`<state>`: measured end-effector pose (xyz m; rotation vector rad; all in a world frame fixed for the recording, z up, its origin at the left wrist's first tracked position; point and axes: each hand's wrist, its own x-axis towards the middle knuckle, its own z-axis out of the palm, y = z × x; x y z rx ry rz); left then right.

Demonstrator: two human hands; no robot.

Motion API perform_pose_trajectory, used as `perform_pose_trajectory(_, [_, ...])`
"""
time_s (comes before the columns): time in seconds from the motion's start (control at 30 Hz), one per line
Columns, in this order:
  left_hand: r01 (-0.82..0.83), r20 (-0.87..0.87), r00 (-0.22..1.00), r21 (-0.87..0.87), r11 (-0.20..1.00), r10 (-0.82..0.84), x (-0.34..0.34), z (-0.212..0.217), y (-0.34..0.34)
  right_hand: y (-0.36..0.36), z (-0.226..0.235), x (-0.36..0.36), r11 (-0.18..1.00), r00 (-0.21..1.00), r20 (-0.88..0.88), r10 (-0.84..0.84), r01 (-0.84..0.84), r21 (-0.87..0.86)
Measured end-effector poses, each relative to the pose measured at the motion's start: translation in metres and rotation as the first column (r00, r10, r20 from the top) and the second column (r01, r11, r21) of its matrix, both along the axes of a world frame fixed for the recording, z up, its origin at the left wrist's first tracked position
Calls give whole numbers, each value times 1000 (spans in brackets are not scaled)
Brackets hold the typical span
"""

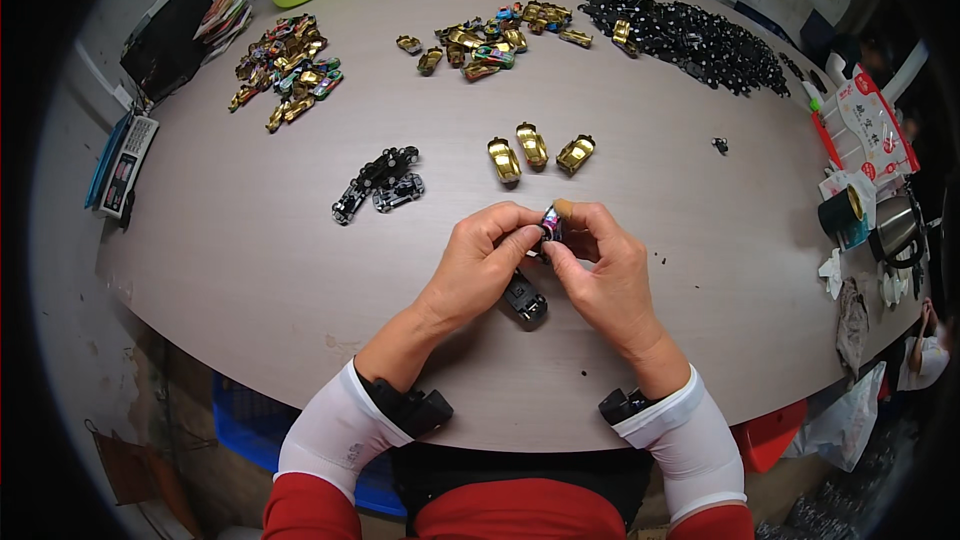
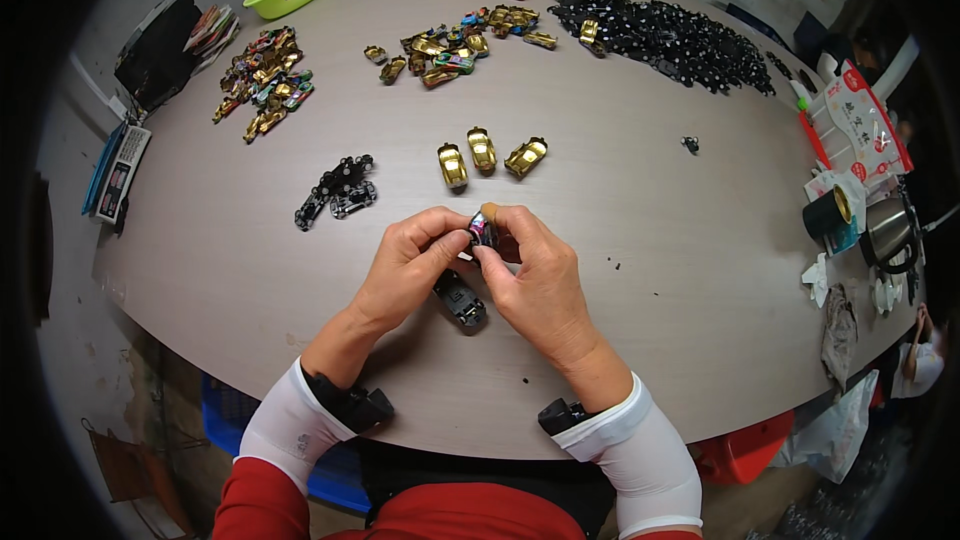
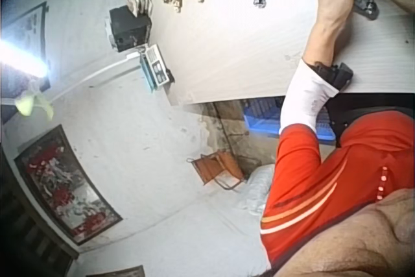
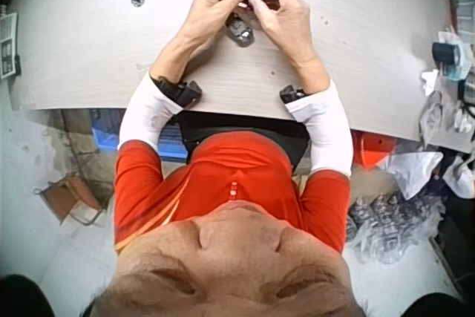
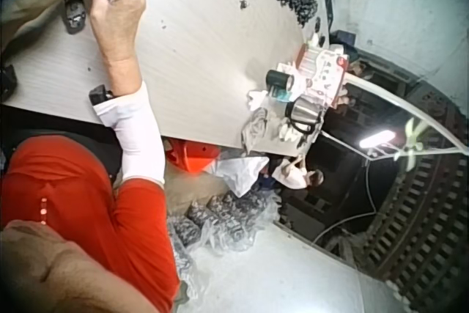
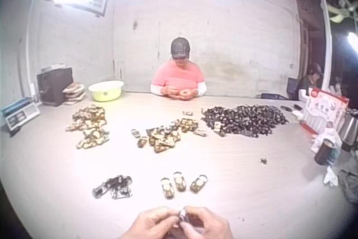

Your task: The person assembles small toy cars by hand at a table. They pick up black chassis and gold-colored car bodies, fit the bodies onto the chassis, and place the completed units into a pile. The process is repeated continuously throughout the clip.

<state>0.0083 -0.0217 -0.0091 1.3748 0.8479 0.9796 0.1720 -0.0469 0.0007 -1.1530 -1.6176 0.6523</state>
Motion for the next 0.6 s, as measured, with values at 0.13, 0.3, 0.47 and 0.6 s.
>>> perform_pose_trajectory(0.13, [5,-94,995,149,989,9,-2,-1,2,1,-4,1,1000,999,36,-15,14,19])
perform_pose_trajectory(0.3, [-69,3,998,-17,997,69,7,4,-5,0,-1,0,974,969,234,-84,30,223])
perform_pose_trajectory(0.47, [-5,404,901,-351,936,156,8,5,-3,7,-5,5,947,944,252,-213,136,290])
perform_pose_trajectory(0.6, [91,530,839,-358,929,122,4,2,-1,3,1,5,967,920,302,-250,222,125])
